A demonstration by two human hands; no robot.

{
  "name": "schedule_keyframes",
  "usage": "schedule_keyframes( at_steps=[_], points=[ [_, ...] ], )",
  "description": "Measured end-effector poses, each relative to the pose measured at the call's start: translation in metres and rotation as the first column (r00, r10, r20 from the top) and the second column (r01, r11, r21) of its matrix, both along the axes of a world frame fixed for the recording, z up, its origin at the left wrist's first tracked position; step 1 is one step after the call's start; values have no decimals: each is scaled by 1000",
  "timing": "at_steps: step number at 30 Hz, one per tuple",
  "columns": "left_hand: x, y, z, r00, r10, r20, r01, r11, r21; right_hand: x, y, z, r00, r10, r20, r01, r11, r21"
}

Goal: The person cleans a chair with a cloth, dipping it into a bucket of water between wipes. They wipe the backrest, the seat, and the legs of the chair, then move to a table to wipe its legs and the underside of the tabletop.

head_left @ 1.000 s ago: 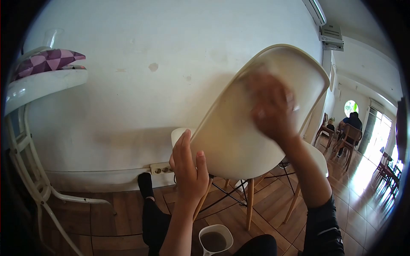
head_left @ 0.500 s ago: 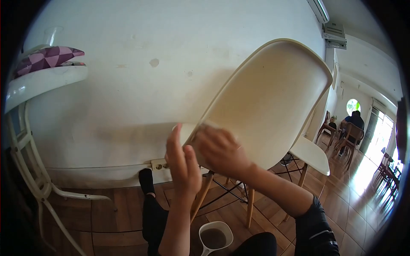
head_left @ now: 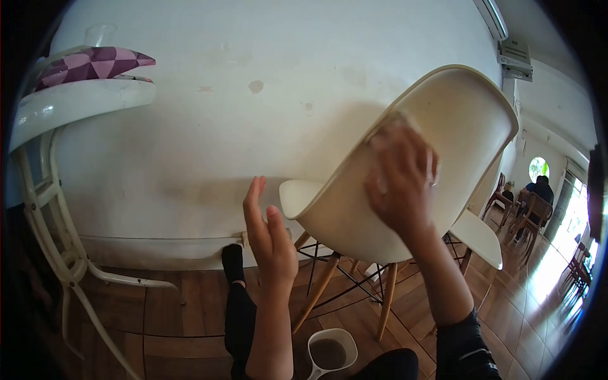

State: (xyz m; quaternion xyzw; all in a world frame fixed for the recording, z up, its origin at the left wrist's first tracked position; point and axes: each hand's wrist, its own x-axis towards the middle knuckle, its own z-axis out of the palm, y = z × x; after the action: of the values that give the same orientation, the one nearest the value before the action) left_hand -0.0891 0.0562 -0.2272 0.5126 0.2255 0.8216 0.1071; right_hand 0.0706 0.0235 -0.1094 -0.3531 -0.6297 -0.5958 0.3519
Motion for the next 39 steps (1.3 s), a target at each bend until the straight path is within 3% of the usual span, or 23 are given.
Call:
schedule_keyframes(
  at_steps=[3,7,11,14,16,18,24,29,31,34,39],
  points=[
    [8,-3,1,999,25,-46,-25,1000,5,-10,15,-45,993,2,119,13,992,-126],
    [11,-8,2,995,39,-93,-37,999,21,-12,34,-105,914,18,406,35,992,-122],
    [8,-8,-1,994,46,-99,-45,999,19,-8,34,-116,822,-23,569,132,980,-151],
    [3,-5,-1,995,51,-91,-50,999,18,2,27,-85,847,-3,531,105,981,-161],
    [2,-5,0,997,34,-76,-32,999,24,11,18,-52,962,99,255,-39,972,-230],
    [5,-7,0,996,7,-83,-6,1000,10,23,7,-14,988,23,152,-6,994,-109],
    [22,-17,3,987,-40,-155,45,999,27,57,-14,57,999,36,17,-39,980,194],
    [41,-29,4,960,-7,-281,34,996,88,96,-12,70,979,186,-87,-143,921,362],
    [46,-30,4,956,-14,-293,45,994,99,110,-11,66,978,171,-117,-117,922,369],
    [46,-31,5,953,-15,-302,49,994,102,129,-5,60,917,251,-309,-130,923,363],
    [45,-33,5,955,-24,-295,46,997,66,173,14,45,844,332,-421,-131,889,438]
  ],
)
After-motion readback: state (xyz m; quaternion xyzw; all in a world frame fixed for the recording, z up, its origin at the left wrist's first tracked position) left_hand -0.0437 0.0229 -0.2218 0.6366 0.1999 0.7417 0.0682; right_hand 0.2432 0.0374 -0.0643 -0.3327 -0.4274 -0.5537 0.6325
